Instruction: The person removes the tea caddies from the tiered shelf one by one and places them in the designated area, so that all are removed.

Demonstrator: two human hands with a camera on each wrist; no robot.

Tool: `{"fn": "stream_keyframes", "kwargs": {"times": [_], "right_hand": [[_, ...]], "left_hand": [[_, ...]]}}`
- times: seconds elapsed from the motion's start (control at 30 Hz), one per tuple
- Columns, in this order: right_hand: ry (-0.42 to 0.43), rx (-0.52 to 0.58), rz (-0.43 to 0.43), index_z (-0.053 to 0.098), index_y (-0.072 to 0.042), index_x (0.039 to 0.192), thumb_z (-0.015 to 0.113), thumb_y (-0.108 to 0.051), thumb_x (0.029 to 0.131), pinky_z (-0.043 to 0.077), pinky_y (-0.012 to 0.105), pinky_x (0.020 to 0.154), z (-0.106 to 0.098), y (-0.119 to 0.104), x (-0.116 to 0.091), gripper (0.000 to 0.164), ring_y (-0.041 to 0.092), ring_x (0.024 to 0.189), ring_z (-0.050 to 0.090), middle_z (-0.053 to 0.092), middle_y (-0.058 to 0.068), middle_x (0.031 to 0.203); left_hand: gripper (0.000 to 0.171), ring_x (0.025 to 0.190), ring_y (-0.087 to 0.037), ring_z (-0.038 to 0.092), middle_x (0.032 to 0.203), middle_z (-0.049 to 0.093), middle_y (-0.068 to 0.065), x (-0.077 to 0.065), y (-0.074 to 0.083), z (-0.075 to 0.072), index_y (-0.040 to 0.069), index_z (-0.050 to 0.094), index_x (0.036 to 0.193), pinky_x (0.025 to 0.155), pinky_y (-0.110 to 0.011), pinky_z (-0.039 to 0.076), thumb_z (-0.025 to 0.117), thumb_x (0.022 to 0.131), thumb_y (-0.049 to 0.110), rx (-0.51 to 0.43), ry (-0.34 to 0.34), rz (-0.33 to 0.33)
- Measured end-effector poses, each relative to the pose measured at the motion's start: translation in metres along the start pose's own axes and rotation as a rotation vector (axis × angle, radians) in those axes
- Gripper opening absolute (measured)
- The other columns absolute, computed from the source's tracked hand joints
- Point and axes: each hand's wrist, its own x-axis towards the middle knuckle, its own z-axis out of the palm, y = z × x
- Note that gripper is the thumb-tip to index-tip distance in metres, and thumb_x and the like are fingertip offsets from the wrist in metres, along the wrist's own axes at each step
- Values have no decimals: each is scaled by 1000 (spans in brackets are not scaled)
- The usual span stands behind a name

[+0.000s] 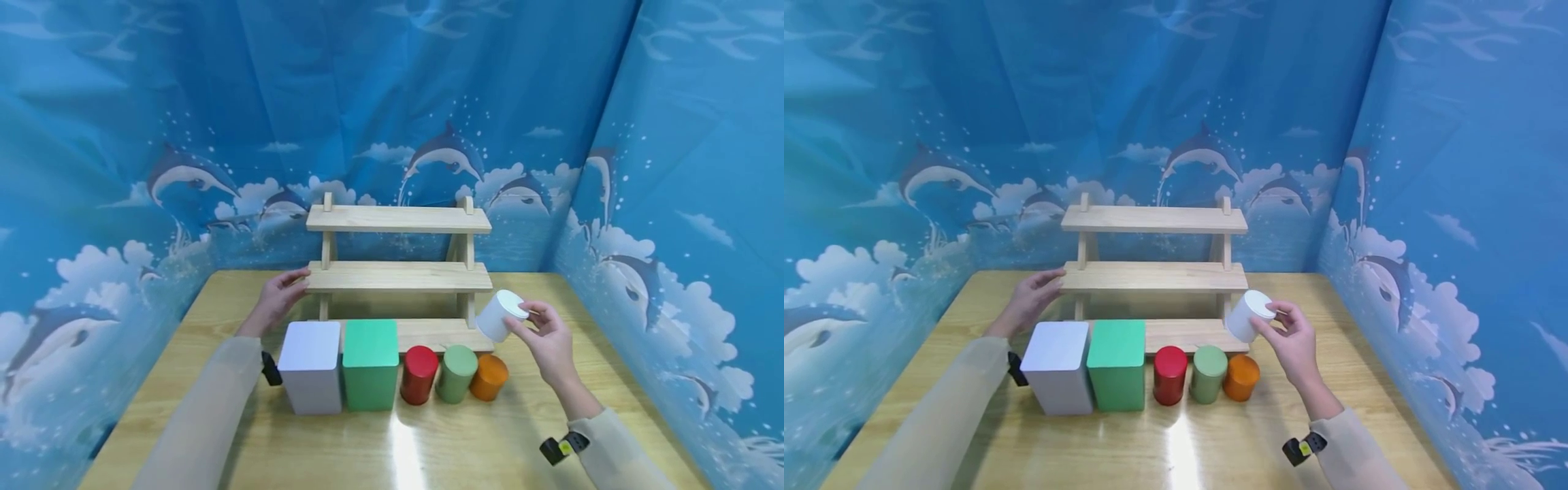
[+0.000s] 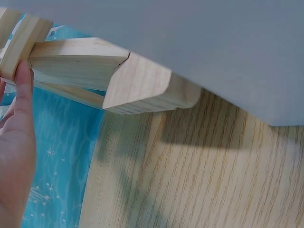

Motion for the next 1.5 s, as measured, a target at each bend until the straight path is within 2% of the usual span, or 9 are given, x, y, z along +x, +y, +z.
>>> {"fn": "stream_keyframes", "kwargs": {"times": [0.2,0.3,0.33,0.43,0.67,0.73,0.97,1.17,1.5], "right_hand": [[-28,62,-80,58,-1,101,73,0,77,54,19,77,-27,26,-4,28,9,97,59,56,3,110],[10,78,-62,57,4,100,71,6,77,54,19,77,-34,28,-8,26,10,97,60,55,5,109],[45,24,-42,56,7,99,69,9,77,54,18,75,-29,10,-13,26,9,96,60,54,6,109],[60,38,-33,53,12,102,69,12,76,55,19,74,-42,23,-16,30,12,96,60,54,8,111],[19,-1,-143,57,6,111,73,10,73,56,23,73,-110,120,-8,41,19,101,59,52,13,122],[15,-8,-141,57,5,109,72,11,73,56,22,72,-108,114,-13,40,18,100,59,52,13,120],[77,-279,-14,54,11,100,72,10,74,53,14,71,-68,44,-40,32,3,91,58,54,1,111],[85,-407,100,53,13,102,71,11,74,53,13,71,-65,45,-50,34,-1,90,55,51,10,114],[23,-484,89,56,8,102,75,5,73,51,11,73,-64,56,-58,36,-3,91,51,51,19,117]], "left_hand": [[51,104,-10,56,135,43,-16,0,-1,-2,-4,44,132,88,-23,50,63,89,14,-6,0,7],[51,105,-9,55,135,43,-14,0,-2,-3,-3,44,132,89,-23,49,63,89,15,8,4,6],[51,106,-9,54,136,43,-14,0,-2,-3,-3,45,132,89,-23,49,63,89,16,10,4,7],[50,106,-9,54,136,43,-15,0,-2,-2,-3,45,132,89,-23,49,63,89,15,10,0,16],[48,103,-9,56,133,46,-13,2,-2,-1,-7,44,131,87,-22,51,62,90,10,-39,-6,53],[47,102,-8,57,132,46,-13,3,-2,-1,-7,44,131,86,-22,51,61,90,9,-49,-7,54],[48,104,-9,56,136,43,-17,2,0,2,-6,45,131,88,-22,50,61,90,11,-33,-2,36],[48,107,-10,54,138,40,-18,1,-2,3,-6,43,133,90,-22,48,60,91,11,-12,-5,15],[46,107,-10,54,138,39,-18,-2,-1,2,-6,43,132,90,-23,49,59,92,9,-27,-20,27]]}}
